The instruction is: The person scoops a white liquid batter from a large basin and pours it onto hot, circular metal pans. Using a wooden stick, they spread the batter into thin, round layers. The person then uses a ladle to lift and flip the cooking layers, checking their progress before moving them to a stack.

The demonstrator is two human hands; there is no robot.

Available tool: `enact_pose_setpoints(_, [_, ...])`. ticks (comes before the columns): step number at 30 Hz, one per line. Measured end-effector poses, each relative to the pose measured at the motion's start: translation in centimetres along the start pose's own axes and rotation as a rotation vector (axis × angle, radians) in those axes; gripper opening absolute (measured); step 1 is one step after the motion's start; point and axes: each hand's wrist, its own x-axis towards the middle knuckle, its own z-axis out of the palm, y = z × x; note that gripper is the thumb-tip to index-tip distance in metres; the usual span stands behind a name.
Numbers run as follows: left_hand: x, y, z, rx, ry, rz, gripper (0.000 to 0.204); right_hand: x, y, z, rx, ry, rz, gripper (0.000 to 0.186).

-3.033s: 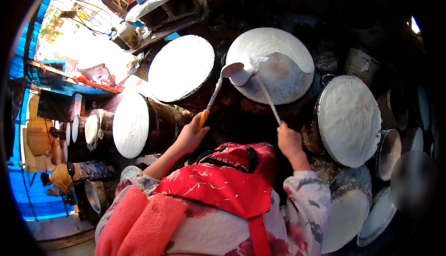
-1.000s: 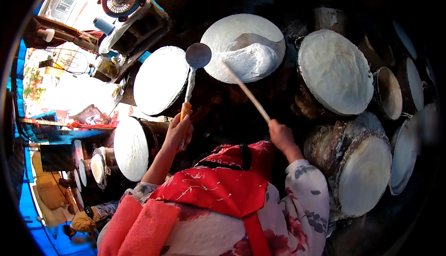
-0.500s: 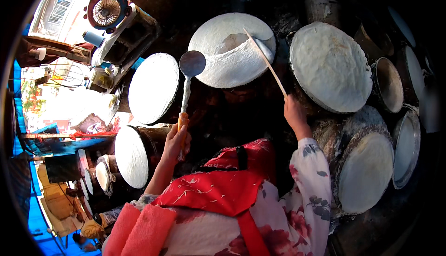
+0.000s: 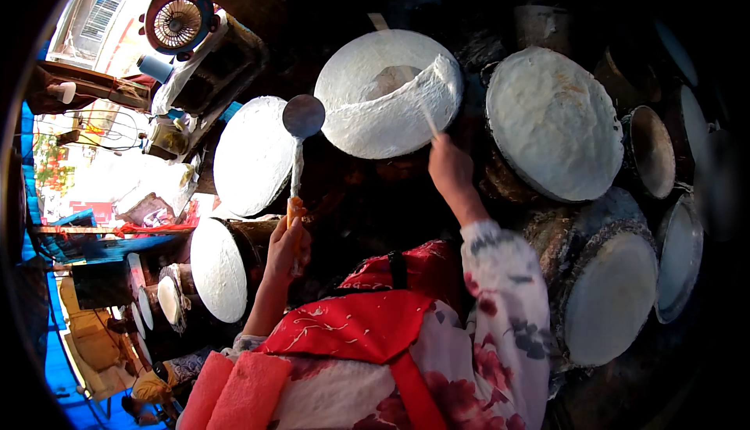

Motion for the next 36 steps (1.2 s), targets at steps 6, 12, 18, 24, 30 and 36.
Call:
enact_pose_setpoints(6, [0.4, 0.3, -0.4, -0.059, -0.086, -0.043, 0.032, -4.8, 2.5, 1.3, -0.141, -0.066, 0.331, 0.017])
enact_pose_setpoints(12, [0.1, 1.6, 0.2, -0.082, -0.105, -0.043, 0.033, -2.2, -0.1, -0.3, -0.077, -0.056, 0.201, 0.016])
enact_pose_setpoints(18, [0.5, 2.2, 0.2, -0.100, -0.122, -0.112, 0.034, -1.5, 0.8, -0.5, -0.138, -0.183, 0.146, 0.015])
enact_pose_setpoints(24, [0.1, 2.3, 0.3, -0.185, -0.156, -0.152, 0.035, 2.3, 5.1, -1.8, -0.170, -0.115, 0.169, 0.017])
enact_pose_setpoints(30, [-0.4, 2.8, 1.0, -0.189, -0.130, -0.175, 0.032, 2.7, 1.7, -2.4, -0.237, -0.352, -0.160, 0.014])
enact_pose_setpoints(36, [-0.1, 3.4, 1.1, -0.084, -0.085, -0.160, 0.033, 4.3, 2.8, -0.4, -0.295, -0.356, -0.230, 0.013])
